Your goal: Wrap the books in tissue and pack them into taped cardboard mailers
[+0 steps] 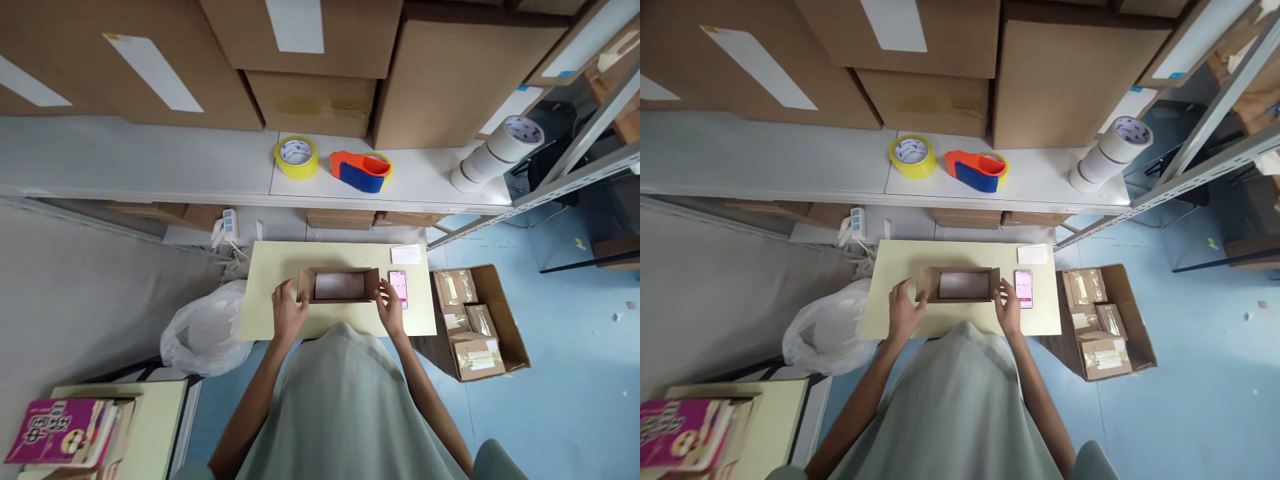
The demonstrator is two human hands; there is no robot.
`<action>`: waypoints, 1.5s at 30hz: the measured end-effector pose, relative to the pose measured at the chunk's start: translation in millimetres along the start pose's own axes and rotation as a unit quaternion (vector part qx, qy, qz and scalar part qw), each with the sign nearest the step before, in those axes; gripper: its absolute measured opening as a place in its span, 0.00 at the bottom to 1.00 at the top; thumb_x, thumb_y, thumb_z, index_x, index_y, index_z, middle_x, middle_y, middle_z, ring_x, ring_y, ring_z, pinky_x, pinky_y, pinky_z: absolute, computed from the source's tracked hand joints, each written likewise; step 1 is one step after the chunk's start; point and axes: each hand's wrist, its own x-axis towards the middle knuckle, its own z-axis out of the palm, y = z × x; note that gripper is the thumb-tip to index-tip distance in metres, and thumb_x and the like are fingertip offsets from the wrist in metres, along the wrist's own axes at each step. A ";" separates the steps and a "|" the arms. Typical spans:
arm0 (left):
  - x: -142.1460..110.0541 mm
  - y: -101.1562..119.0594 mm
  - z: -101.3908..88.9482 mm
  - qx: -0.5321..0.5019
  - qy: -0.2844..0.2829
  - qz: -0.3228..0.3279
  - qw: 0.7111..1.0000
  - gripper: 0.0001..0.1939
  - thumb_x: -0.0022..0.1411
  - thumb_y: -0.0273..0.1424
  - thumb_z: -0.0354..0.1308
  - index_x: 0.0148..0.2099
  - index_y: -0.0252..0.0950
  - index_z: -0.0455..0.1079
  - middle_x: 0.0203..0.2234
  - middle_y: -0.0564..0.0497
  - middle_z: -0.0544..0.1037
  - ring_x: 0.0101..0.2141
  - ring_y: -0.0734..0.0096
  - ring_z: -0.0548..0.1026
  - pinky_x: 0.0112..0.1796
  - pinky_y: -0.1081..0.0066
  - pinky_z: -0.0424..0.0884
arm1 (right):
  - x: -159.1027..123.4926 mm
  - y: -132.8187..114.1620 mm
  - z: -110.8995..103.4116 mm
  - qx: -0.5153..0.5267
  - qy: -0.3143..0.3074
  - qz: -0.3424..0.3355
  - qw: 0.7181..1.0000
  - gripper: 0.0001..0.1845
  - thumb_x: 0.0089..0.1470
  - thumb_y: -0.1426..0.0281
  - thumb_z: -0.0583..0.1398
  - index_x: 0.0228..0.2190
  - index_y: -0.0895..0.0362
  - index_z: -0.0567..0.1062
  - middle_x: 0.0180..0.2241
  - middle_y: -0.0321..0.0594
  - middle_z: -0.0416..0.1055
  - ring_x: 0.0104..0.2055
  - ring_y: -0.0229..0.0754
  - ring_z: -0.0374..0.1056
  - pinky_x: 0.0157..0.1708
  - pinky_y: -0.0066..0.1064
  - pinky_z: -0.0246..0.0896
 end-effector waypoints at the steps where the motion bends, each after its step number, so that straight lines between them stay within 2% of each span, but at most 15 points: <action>1: -3.2 -4.3 1.0 -0.012 0.002 -0.012 1.000 0.28 0.65 0.34 0.62 0.65 0.35 0.66 0.57 0.34 0.76 0.59 0.40 0.74 0.60 0.44 0.73 | -0.1 -1.9 1.5 -0.008 0.005 -0.001 1.000 0.26 0.69 0.53 0.58 0.59 0.55 0.77 0.53 0.55 0.80 0.48 0.53 0.80 0.45 0.48 0.82; 4: -9.3 -6.7 5.4 -0.054 -0.007 -0.015 0.998 0.27 0.65 0.33 0.62 0.65 0.37 0.65 0.55 0.38 0.78 0.57 0.43 0.76 0.60 0.45 0.73 | -1.6 -8.4 8.4 -0.039 0.022 -0.013 0.999 0.24 0.70 0.53 0.57 0.54 0.55 0.79 0.50 0.54 0.80 0.46 0.51 0.79 0.43 0.45 0.81; 8: -14.7 6.7 4.7 -0.075 -0.029 -0.005 0.997 0.28 0.67 0.28 0.59 0.67 0.37 0.63 0.57 0.37 0.78 0.59 0.46 0.75 0.62 0.48 0.72 | -6.7 -16.5 21.1 -0.081 0.043 -0.032 0.995 0.21 0.71 0.55 0.56 0.52 0.56 0.80 0.47 0.52 0.79 0.43 0.49 0.79 0.42 0.43 0.80; 15: -19.7 17.0 -4.4 -0.093 -0.105 -0.022 0.990 0.25 0.72 0.25 0.52 0.69 0.40 0.65 0.58 0.39 0.78 0.60 0.51 0.76 0.61 0.52 0.74 | -15.5 -20.0 33.6 -0.130 0.076 -0.034 0.988 0.21 0.72 0.58 0.55 0.52 0.56 0.80 0.48 0.53 0.78 0.41 0.50 0.79 0.44 0.47 0.80; 18: -18.7 17.6 0.2 -0.105 -0.143 -0.001 0.984 0.24 0.72 0.25 0.49 0.68 0.40 0.66 0.57 0.40 0.79 0.57 0.55 0.79 0.61 0.56 0.75 | -18.4 -19.0 37.1 -0.140 0.080 -0.040 0.986 0.22 0.72 0.61 0.52 0.53 0.56 0.81 0.47 0.52 0.78 0.41 0.49 0.78 0.44 0.45 0.80; 23: -9.9 23.1 11.0 -0.044 -0.222 0.029 0.974 0.22 0.75 0.31 0.50 0.67 0.39 0.69 0.62 0.40 0.79 0.62 0.52 0.77 0.64 0.56 0.72 | -19.3 -18.9 48.2 -0.168 0.050 -0.059 0.983 0.23 0.72 0.65 0.51 0.55 0.56 0.82 0.49 0.52 0.79 0.47 0.51 0.80 0.51 0.45 0.78; 26: -3.0 24.1 10.6 -0.003 -0.245 0.029 0.969 0.28 0.74 0.30 0.50 0.73 0.37 0.63 0.62 0.38 0.79 0.61 0.51 0.78 0.62 0.56 0.73 | -16.8 -17.6 51.4 -0.164 0.050 -0.061 0.983 0.23 0.72 0.67 0.51 0.57 0.56 0.82 0.52 0.53 0.79 0.49 0.50 0.79 0.53 0.45 0.78; 30: 6.7 28.7 2.2 0.037 -0.283 0.034 0.958 0.40 0.71 0.30 0.53 0.81 0.37 0.47 0.59 0.37 0.80 0.53 0.49 0.82 0.51 0.59 0.78 | -16.0 -14.0 48.9 -0.125 0.063 -0.038 0.989 0.22 0.71 0.65 0.52 0.55 0.56 0.82 0.50 0.52 0.79 0.46 0.48 0.79 0.47 0.42 0.80; 32: 13.6 37.4 -0.5 0.047 -0.291 0.061 0.954 0.42 0.70 0.30 0.55 0.82 0.39 0.46 0.61 0.36 0.78 0.53 0.48 0.81 0.49 0.59 0.78 | -17.2 -12.7 47.7 -0.103 0.072 -0.023 0.992 0.22 0.71 0.62 0.53 0.53 0.56 0.82 0.48 0.51 0.79 0.46 0.49 0.79 0.45 0.42 0.80; 34: 21.7 51.5 0.5 0.035 -0.288 0.092 0.953 0.40 0.71 0.29 0.55 0.81 0.39 0.49 0.64 0.35 0.75 0.56 0.47 0.79 0.52 0.58 0.77 | -18.5 -12.5 47.5 -0.086 0.076 -0.006 0.993 0.22 0.71 0.59 0.54 0.52 0.56 0.82 0.47 0.51 0.79 0.46 0.49 0.79 0.44 0.41 0.79; 38: 37.5 89.2 14.1 -0.019 -0.265 0.165 0.950 0.28 0.74 0.27 0.52 0.73 0.40 0.62 0.64 0.39 0.75 0.61 0.51 0.76 0.62 0.56 0.71 | -18.3 -14.6 47.6 -0.069 0.068 0.013 0.995 0.22 0.71 0.56 0.55 0.52 0.55 0.82 0.46 0.50 0.79 0.43 0.48 0.79 0.43 0.40 0.79; 41: 48.0 112.4 30.8 -0.017 -0.246 0.229 0.942 0.21 0.75 0.25 0.50 0.65 0.40 0.70 0.67 0.39 0.73 0.65 0.50 0.71 0.66 0.52 0.66 | -16.4 -16.6 46.9 -0.061 0.060 0.013 0.996 0.22 0.71 0.56 0.55 0.51 0.54 0.83 0.46 0.49 0.79 0.41 0.47 0.79 0.42 0.40 0.79; 43: 55.3 121.0 42.8 -0.001 -0.252 0.235 0.939 0.20 0.75 0.24 0.50 0.65 0.38 0.70 0.65 0.38 0.75 0.64 0.49 0.72 0.64 0.51 0.66 | -15.8 -17.1 46.3 -0.058 0.060 0.012 0.996 0.22 0.71 0.55 0.56 0.48 0.54 0.83 0.44 0.48 0.79 0.39 0.47 0.79 0.40 0.39 0.79; 45: 63.1 124.5 53.7 0.017 -0.275 0.219 0.936 0.20 0.76 0.25 0.49 0.65 0.37 0.69 0.58 0.37 0.80 0.59 0.50 0.76 0.62 0.53 0.68 | -16.2 -16.6 45.8 -0.060 0.062 0.010 0.996 0.21 0.70 0.54 0.56 0.46 0.54 0.83 0.42 0.47 0.78 0.37 0.46 0.78 0.40 0.39 0.79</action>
